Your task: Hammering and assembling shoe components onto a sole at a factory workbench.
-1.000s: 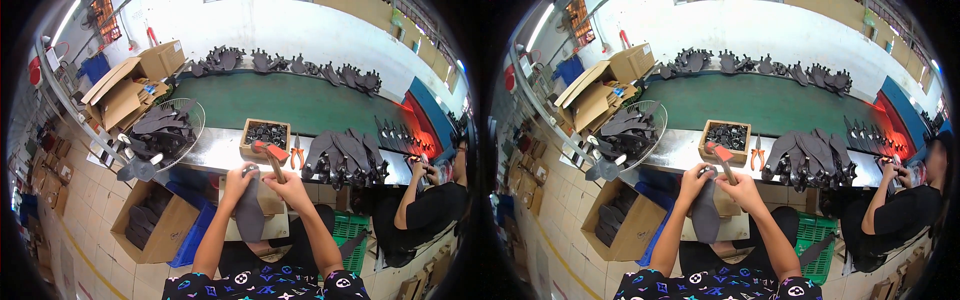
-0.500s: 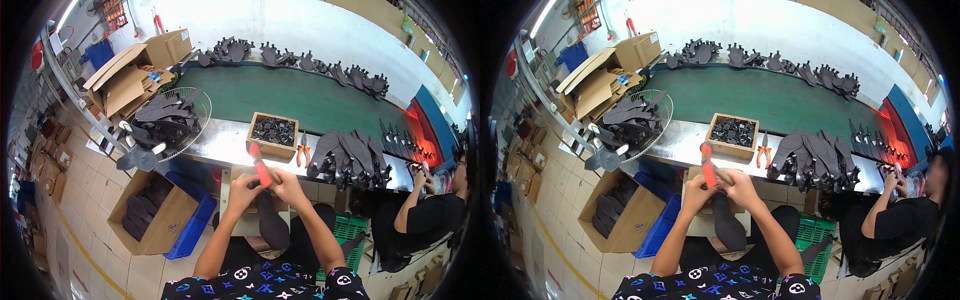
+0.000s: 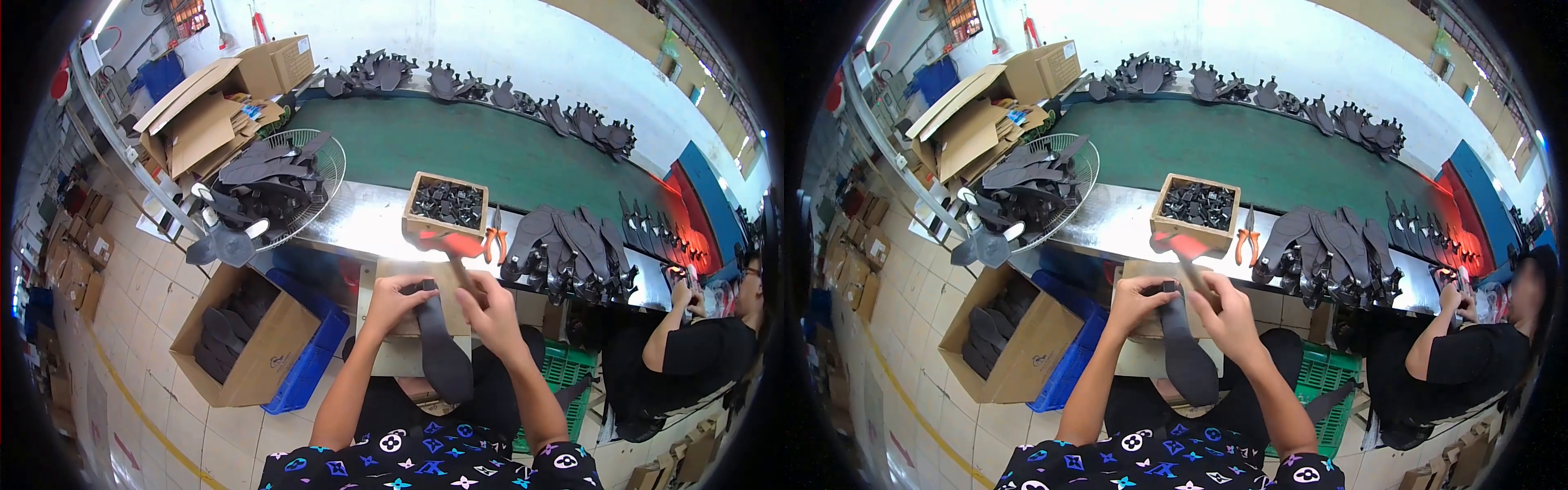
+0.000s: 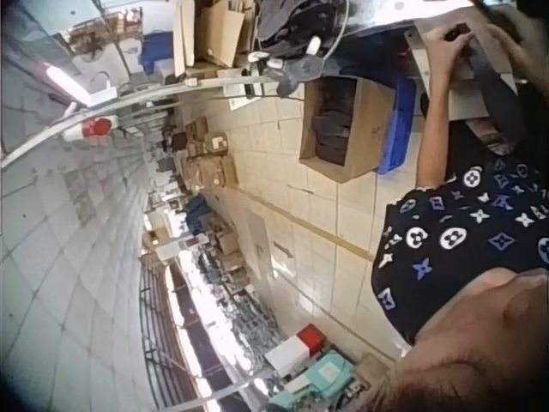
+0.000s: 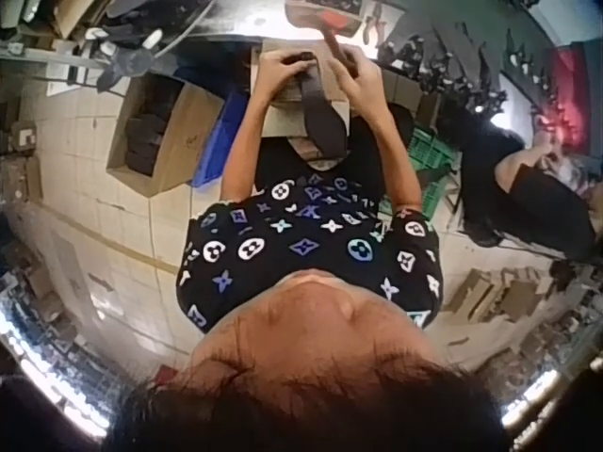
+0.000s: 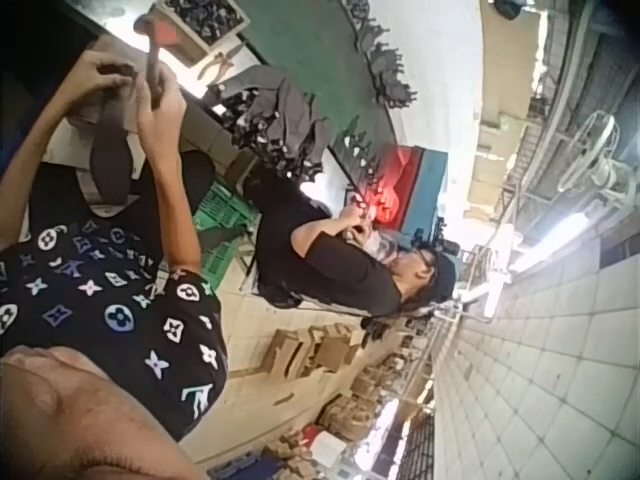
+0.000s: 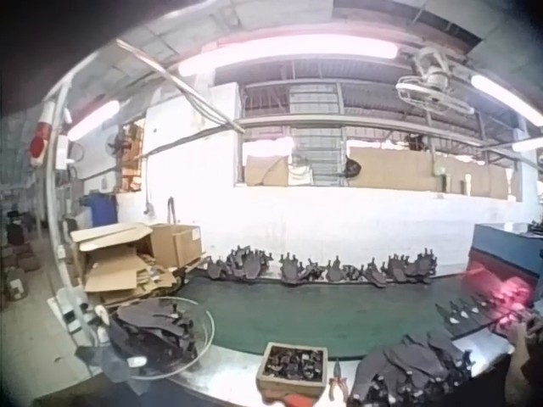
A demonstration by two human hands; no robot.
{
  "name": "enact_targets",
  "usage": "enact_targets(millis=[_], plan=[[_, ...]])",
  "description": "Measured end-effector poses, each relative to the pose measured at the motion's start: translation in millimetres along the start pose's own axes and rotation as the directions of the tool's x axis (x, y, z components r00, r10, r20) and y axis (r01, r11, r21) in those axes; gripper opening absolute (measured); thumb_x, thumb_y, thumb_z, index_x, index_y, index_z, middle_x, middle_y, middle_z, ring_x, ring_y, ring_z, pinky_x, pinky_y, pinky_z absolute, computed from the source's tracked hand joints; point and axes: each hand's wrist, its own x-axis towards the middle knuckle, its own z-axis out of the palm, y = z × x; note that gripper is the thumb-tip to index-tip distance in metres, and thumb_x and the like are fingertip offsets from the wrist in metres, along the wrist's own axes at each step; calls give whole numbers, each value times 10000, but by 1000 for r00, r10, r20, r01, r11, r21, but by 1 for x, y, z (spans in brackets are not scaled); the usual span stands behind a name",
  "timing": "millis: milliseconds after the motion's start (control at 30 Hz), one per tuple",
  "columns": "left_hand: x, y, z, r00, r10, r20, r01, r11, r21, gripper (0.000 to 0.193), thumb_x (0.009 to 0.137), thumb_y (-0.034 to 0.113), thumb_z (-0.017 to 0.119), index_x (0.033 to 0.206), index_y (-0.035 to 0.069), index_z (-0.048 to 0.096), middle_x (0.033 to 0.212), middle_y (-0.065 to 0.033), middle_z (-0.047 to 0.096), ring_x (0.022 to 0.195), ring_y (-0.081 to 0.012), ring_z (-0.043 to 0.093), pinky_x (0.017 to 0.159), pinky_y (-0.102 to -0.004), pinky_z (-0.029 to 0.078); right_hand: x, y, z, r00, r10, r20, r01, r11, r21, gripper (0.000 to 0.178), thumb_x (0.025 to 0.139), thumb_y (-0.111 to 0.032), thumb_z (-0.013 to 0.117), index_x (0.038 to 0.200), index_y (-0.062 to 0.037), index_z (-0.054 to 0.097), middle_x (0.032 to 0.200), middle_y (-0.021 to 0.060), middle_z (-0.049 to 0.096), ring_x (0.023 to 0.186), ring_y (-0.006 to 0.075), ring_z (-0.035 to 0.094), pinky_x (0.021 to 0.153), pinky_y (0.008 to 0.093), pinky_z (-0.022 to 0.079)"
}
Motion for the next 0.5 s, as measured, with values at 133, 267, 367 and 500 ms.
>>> enact_targets(millis=[133,267,367,500], plan=[[-2,8,1,998,-52,38,55,994,-91,280,787,112,807,1024,-29,759,923,-82,759,827,-107,673,769,-268,543,-26,-22,-22,974,-225,7,222,954,-200,432,949,-25,611,1372,16,530,907,159,631,677,258,618,631,353,501],[1,8,2,999,-51,6,51,994,-92,264,780,106,807,999,-34,761,926,-77,758,841,-104,674,778,-271,544,-45,-29,-12,974,-202,98,225,893,-390,487,931,-31,642,1400,-3,512,928,187,602,738,365,610,668,400,513],[-4,9,-4,995,-87,54,88,996,-33,473,768,161,838,1172,-38,693,978,-113,764,873,-179,714,820,-299,552,-38,-50,-22,970,-207,126,240,899,-368,489,929,-30,648,1400,-10,518,919,180,606,727,355,615,659,392,516],[-12,12,-10,995,-11,101,-7,985,172,973,749,341,865,1503,-2,356,1183,-186,706,1200,-315,632,1050,-368,456,-55,-95,-41,913,-407,15,392,870,-300,475,867,83,649,1331,64,546,1070,239,660,862,354,691,721,363,555]])
